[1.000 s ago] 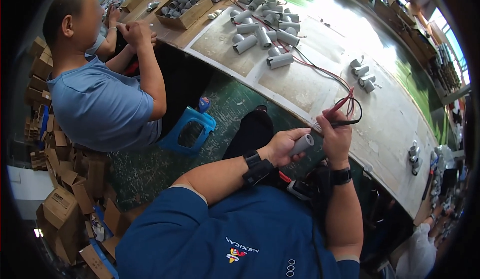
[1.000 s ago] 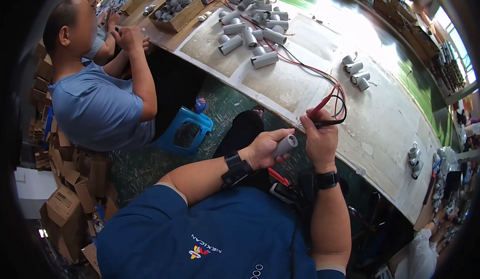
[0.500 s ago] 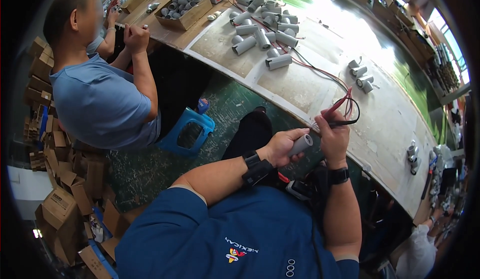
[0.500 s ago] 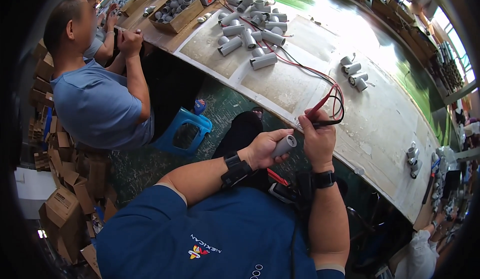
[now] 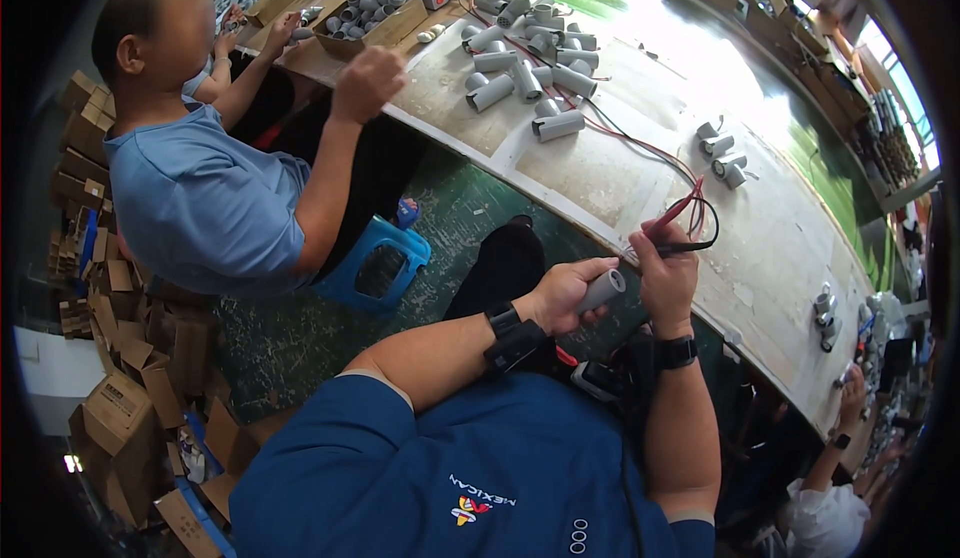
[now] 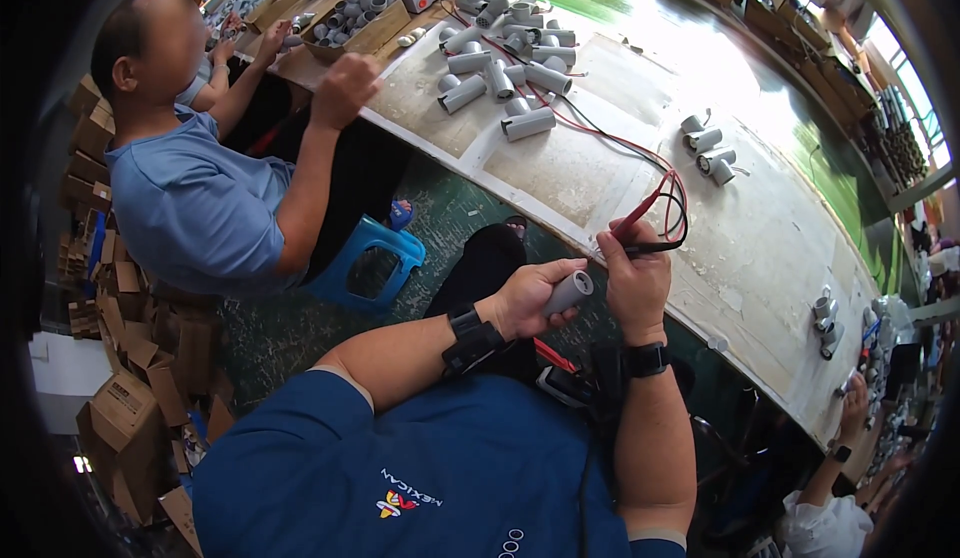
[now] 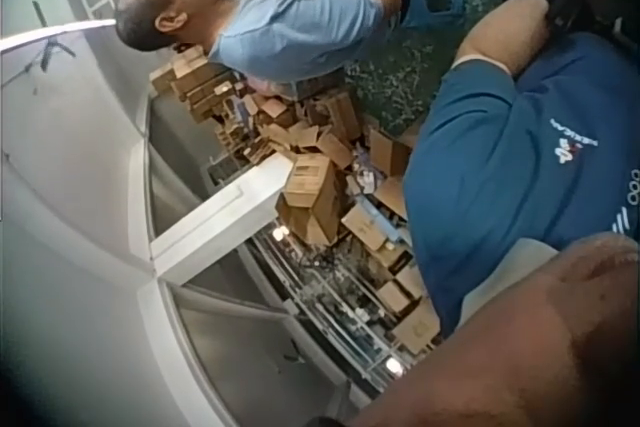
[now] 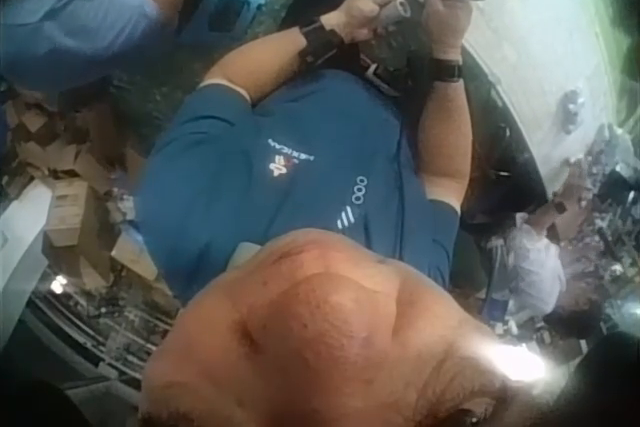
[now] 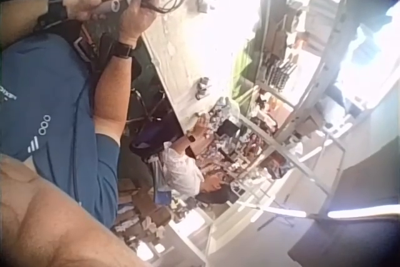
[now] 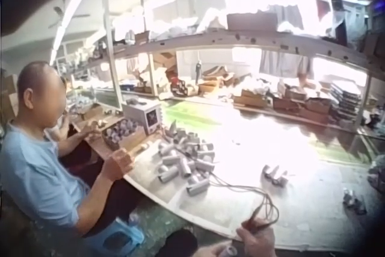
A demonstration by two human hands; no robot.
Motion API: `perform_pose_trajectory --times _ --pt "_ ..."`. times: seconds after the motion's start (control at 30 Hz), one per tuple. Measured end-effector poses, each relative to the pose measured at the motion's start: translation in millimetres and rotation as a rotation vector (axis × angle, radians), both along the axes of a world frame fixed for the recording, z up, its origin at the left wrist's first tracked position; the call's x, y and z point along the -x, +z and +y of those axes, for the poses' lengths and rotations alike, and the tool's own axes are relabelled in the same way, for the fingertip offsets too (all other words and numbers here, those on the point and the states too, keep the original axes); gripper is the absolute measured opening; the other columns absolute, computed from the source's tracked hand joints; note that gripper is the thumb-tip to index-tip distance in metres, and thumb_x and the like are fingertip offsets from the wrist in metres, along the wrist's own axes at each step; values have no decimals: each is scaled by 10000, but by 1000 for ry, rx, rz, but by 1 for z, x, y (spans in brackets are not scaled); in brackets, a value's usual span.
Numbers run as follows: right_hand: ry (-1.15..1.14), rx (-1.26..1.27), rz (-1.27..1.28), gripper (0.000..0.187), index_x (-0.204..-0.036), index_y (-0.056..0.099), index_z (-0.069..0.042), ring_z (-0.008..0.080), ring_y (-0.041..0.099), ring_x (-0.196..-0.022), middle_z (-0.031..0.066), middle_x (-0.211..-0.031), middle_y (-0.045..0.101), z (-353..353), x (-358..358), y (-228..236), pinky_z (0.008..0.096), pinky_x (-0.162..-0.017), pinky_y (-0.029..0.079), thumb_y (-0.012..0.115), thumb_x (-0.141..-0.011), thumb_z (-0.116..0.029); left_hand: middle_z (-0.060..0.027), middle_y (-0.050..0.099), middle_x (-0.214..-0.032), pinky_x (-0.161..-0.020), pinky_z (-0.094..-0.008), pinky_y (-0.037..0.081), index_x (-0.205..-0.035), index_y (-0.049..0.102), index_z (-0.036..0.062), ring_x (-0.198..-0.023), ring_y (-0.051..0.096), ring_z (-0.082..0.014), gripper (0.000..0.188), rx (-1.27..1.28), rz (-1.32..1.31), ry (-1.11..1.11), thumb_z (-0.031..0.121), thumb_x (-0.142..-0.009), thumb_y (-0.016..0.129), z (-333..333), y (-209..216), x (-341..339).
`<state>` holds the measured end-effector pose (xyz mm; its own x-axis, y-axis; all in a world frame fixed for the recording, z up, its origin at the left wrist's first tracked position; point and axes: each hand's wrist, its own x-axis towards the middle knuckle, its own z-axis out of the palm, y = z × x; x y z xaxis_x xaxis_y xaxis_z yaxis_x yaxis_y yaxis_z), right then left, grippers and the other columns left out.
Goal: The person picks up a plastic housing and a motor, touches the motor's wires with the probes of a multimeter, and then places the motor into the housing. They touch the wires again with the probes before setting the assembled unit on the table and repeating the process.
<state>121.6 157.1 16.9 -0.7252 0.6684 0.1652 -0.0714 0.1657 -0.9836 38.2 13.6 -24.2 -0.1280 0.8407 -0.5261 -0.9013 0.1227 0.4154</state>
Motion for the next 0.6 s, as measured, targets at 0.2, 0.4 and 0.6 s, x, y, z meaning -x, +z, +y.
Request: perform_pose_trajectory --times 0.2,0.4,0.6 --pt "-2 9 5 139 -1036 679 -6 108 644 -844 25 -907 702 -1 1 4 263 -780 516 742 -916 -39 -34 617 -726 -426 -242 386 -914 650 114 -569 589 -165 350 21 24 1 437 -1029 579 0 4 1" --pt "-21 123 71 140 -1059 665 -17 98 612 -744 57 -905 713 10 -4 2 230 -673 483 721 -934 -46 -31 616 -715 -421 -250 384 -913 654 123 -561 588 -168 351 48 52 7 440 -1034 567 -3 16 -1" --pt "-81 283 134 153 -1107 637 -12 79 540 -625 103 -901 722 38 -24 7 200 -549 404 681 -965 -47 -59 638 -897 -525 -243 458 -1114 604 94 -684 626 -179 250 -128 130 74 294 -983 678 -33 47 9"
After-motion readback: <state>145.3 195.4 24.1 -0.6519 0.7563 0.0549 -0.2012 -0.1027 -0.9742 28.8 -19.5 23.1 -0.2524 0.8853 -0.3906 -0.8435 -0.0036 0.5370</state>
